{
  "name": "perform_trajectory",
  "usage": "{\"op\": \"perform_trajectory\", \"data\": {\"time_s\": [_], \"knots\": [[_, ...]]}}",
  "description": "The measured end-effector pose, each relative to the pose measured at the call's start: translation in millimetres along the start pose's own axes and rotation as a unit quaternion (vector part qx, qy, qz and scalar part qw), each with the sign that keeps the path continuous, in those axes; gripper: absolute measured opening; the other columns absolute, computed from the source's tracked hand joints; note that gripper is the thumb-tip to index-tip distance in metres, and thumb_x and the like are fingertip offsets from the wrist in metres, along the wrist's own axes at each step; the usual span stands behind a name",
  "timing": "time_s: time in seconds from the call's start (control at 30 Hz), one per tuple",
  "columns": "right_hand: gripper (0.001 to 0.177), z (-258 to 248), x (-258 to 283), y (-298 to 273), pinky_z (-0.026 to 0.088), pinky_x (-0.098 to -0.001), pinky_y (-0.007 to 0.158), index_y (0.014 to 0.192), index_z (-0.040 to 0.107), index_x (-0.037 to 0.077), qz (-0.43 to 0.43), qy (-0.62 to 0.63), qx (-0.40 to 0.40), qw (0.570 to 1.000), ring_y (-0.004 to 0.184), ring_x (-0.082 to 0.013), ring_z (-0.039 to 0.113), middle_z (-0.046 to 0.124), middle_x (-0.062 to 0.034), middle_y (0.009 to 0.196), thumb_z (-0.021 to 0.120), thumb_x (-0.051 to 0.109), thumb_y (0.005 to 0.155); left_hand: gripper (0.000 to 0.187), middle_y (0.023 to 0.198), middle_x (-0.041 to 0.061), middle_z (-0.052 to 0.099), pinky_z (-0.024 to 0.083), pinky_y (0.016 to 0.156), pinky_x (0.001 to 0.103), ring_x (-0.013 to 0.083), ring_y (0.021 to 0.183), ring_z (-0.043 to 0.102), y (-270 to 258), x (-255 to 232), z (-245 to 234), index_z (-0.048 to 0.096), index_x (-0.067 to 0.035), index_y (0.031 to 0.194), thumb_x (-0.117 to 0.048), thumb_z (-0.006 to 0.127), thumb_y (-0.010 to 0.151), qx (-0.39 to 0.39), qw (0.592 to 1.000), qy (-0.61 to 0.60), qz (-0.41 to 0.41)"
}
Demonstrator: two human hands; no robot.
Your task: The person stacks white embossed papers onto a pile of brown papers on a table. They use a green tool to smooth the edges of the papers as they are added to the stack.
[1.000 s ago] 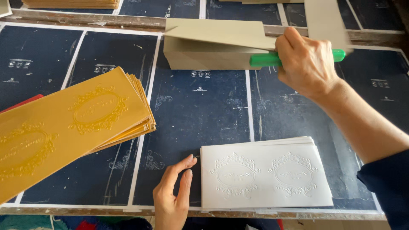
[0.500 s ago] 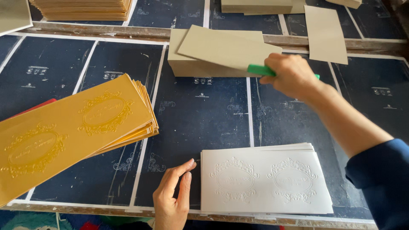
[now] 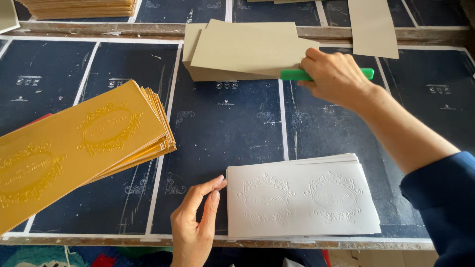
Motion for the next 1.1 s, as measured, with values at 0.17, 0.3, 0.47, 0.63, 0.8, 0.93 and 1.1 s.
{"op": "perform_trajectory", "data": {"time_s": [0.17, 0.3, 0.47, 0.63, 0.8, 0.93, 1.1], "knots": [[0.012, -31, -8, -26, 0.046, -0.0364, 0.040, 0.094, 0.059, 0.007, -0.049, -0.104, -0.155, 0.981, 0.055, -0.0248, 0.059, 0.059, -0.0052, 0.093, 0.067, 0.008, 0.087, 0.025, 0.106, 0.007, 0.078, 0.055, 0.092, 0.025, 0.0131, 0.100, 0.075, 4, 3, -4, 0.069, -0.007, 0.114, -0.012, 0.053, 0.096, -0.004, 1.000, -0.008, -0.009], [0.022, -79, 23, -106, 0.035, -0.0267, 0.041, 0.089, 0.057, 0.008, -0.092, -0.143, -0.298, 0.939, 0.060, -0.0121, 0.052, 0.054, -0.0030, 0.088, 0.073, -0.007, 0.090, 0.035, 0.110, 0.014, 0.077, 0.055, 0.099, 0.032, 0.0213, 0.105, 0.074, 13, 15, -11, 0.065, -0.006, 0.122, -0.022, 0.050, 0.096, -0.030, 0.979, -0.146, -0.137], [0.030, -101, 80, -203, 0.032, -0.0265, 0.040, 0.078, 0.065, 0.003, -0.189, -0.125, -0.377, 0.898, 0.045, -0.0098, 0.041, 0.050, -0.0034, 0.065, 0.062, 0.014, 0.106, 0.067, 0.130, 0.026, 0.065, 0.054, 0.088, 0.044, 0.0361, 0.107, 0.068, 28, 25, 0, 0.047, -0.003, 0.143, -0.045, 0.043, 0.090, -0.010, 0.875, -0.413, -0.254], [0.015, -65, 85, -252, 0.053, -0.0288, 0.049, 0.095, 0.068, -0.002, -0.158, 0.080, -0.285, 0.942, 0.055, -0.0096, 0.054, 0.060, -0.0062, 0.081, 0.066, 0.013, 0.092, 0.038, 0.109, 0.024, 0.073, 0.051, 0.089, 0.039, 0.0275, 0.100, 0.067, 15, 23, 20, 0.057, 0.006, 0.124, -0.002, 0.056, 0.087, -0.002, 0.866, -0.410, -0.287], [0.033, -16, 10, -296, 0.046, -0.0250, 0.069, 0.107, 0.069, 0.008, 0.336, 0.339, -0.133, 0.868, 0.076, -0.0116, 0.061, 0.072, -0.0015, 0.093, 0.082, 0.016, 0.077, 0.055, 0.108, 0.028, 0.075, 0.052, 0.090, 0.039, 0.0277, 0.098, 0.068, -12, 28, 33, 0.045, -0.004, 0.132, -0.003, 0.063, 0.081, -0.009, 0.885, -0.354, -0.303], [0.017, 14, 9, -312, 0.034, -0.0273, 0.059, 0.096, 0.080, 0.007, 0.424, 0.422, -0.031, 0.801, 0.062, -0.0152, 0.042, 0.062, -0.0016, 0.070, 0.080, 0.012, 0.080, 0.050, 0.090, 0.019, 0.074, 0.055, 0.074, 0.028, 0.0199, 0.079, 0.072, -26, 27, 30, 0.050, -0.005, 0.125, -0.004, 0.071, 0.080, -0.013, 0.950, -0.207, -0.232], [0.017, 36, 10, -316, 0.043, -0.0272, 0.065, 0.095, 0.079, 0.007, 0.421, 0.425, 0.011, 0.801, 0.070, -0.0143, 0.059, 0.076, -0.0017, 0.084, 0.077, 0.015, 0.080, 0.043, 0.090, 0.006, 0.068, 0.061, 0.076, 0.022, 0.0104, 0.074, 0.061, -24, 29, 18, 0.067, -0.007, 0.124, -0.009, 0.072, 0.082, 0.048, 0.975, -0.063, -0.206]]}}
Point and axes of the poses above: each hand's wrist, its own y-axis towards the middle knuckle, its own z-axis out of the palm, x = y × z, the point moved 8 cm from there along y, towards the middle knuckle
